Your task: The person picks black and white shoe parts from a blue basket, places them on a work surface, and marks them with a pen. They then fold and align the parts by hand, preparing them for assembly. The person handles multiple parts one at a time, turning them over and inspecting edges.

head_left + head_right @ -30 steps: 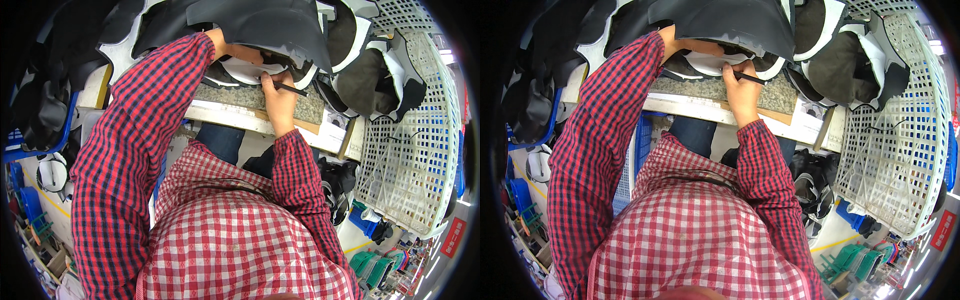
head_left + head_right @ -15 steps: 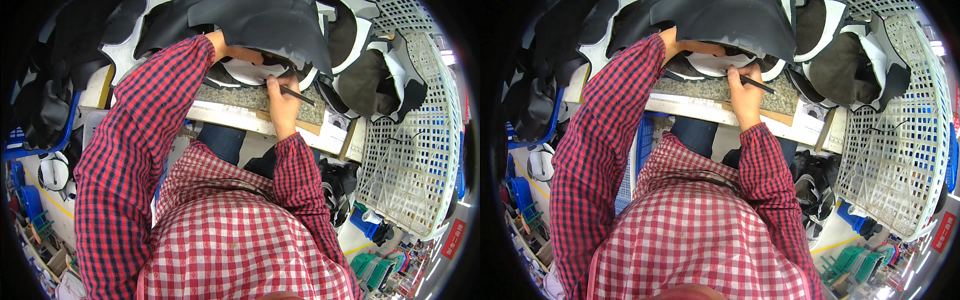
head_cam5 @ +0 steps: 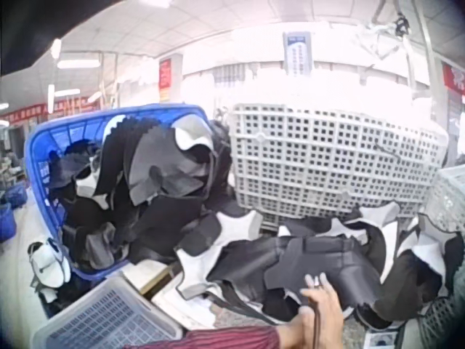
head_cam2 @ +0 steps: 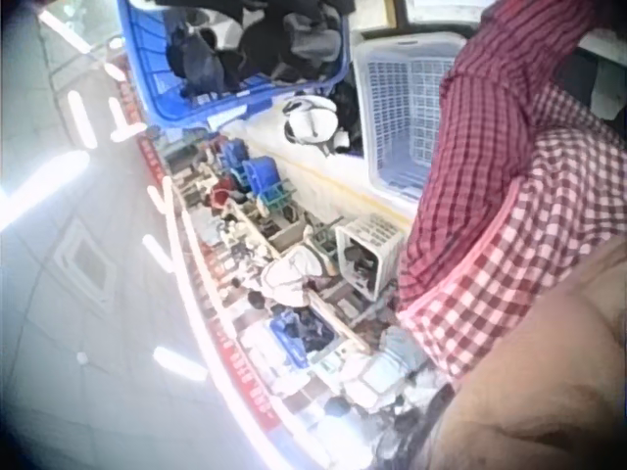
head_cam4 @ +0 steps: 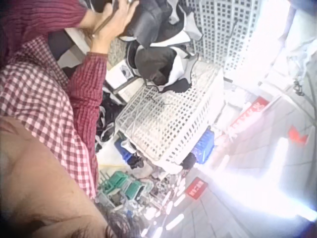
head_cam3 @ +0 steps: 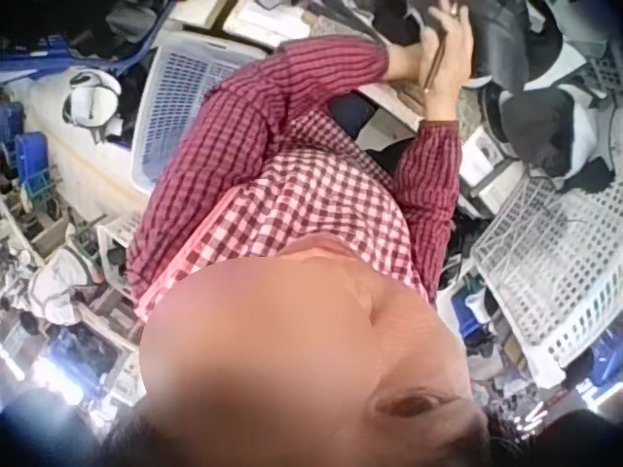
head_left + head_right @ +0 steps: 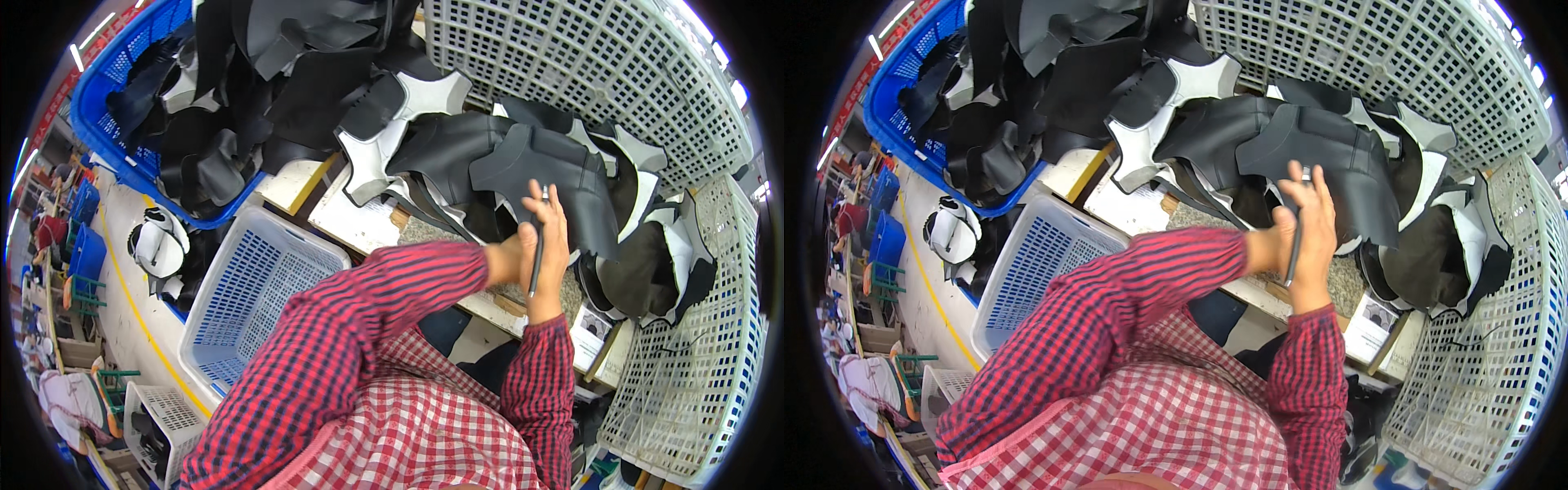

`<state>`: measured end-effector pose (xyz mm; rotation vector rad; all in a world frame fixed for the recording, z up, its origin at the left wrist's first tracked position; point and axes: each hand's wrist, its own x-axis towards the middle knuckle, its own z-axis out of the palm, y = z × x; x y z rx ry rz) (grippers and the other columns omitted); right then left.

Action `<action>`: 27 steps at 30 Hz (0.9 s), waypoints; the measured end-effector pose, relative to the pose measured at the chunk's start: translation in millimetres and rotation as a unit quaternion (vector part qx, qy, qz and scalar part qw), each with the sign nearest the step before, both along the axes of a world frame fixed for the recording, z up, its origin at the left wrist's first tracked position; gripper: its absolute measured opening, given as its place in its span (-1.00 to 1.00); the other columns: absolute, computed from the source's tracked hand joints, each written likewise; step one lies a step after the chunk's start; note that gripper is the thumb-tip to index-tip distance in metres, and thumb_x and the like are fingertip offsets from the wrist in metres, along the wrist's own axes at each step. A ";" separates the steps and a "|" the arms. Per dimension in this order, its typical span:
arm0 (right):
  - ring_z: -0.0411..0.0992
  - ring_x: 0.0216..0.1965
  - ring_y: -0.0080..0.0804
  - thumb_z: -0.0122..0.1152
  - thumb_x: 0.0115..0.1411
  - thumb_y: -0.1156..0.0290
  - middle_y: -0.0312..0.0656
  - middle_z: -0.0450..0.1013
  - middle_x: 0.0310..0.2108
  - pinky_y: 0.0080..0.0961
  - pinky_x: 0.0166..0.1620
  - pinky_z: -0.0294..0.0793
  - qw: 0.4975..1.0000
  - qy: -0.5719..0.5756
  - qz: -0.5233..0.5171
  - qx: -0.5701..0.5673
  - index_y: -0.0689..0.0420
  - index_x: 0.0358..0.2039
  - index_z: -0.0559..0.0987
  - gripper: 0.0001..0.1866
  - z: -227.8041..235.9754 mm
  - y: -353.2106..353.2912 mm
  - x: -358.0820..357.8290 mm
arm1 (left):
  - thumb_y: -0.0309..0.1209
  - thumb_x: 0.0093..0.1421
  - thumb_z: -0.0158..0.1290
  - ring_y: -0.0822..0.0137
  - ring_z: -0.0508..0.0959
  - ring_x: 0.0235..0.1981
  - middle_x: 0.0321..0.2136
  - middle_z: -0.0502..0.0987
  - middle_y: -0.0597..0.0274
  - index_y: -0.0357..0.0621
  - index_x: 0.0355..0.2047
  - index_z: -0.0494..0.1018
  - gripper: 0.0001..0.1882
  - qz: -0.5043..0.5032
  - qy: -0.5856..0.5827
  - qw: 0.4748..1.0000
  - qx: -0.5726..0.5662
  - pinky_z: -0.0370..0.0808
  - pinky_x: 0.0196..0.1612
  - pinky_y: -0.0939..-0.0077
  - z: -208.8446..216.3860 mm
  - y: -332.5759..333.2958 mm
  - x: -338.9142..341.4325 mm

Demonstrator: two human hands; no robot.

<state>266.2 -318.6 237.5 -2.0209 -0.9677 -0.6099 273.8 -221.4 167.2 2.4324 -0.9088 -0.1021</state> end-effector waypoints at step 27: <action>0.33 0.37 -0.05 0.13 0.43 0.43 0.05 0.54 0.17 -0.18 0.36 0.28 0.995 0.082 0.041 0.029 0.17 -0.07 0.57 -0.85 -35.9 -29.3 -51.4 | -0.12 -0.04 0.47 0.24 0.70 -0.27 -0.41 0.71 0.22 -0.19 -0.26 0.66 -0.55 0.619 -0.232 0.735 -0.151 0.60 -0.11 0.34 217.9 503.9 11.9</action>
